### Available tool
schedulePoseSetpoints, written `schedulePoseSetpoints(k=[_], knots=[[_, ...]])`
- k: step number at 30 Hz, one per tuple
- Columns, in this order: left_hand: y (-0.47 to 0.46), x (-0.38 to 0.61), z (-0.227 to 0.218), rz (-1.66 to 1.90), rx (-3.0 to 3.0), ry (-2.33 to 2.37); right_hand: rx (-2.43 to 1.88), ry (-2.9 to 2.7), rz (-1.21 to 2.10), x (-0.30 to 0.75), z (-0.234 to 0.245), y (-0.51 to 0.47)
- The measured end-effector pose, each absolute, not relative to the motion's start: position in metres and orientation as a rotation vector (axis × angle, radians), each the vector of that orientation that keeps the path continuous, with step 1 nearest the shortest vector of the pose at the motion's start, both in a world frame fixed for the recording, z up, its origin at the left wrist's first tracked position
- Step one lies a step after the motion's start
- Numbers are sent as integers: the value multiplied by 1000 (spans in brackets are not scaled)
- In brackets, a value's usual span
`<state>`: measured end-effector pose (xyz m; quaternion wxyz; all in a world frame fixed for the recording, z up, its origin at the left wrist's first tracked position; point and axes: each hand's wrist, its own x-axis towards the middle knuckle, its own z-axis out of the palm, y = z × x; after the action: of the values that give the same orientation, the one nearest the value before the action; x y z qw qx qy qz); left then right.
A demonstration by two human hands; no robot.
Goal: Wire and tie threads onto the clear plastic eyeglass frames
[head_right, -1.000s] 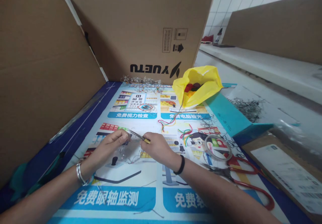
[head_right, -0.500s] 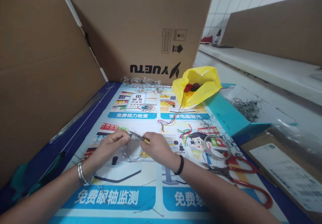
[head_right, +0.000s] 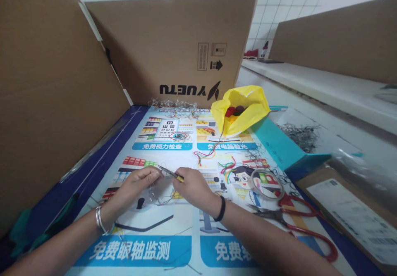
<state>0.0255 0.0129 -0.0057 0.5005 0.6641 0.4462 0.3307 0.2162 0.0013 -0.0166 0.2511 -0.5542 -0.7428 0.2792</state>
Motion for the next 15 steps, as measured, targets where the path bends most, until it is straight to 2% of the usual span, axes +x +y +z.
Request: schedulePoseSetpoints(k=[5,15], knots=[[13,25,-8,780,1582,1094,-1478,-2086,645,224,-17,3],[12,24,-8,794,1525,1057,-1152,-2326,25,240,-26,2]])
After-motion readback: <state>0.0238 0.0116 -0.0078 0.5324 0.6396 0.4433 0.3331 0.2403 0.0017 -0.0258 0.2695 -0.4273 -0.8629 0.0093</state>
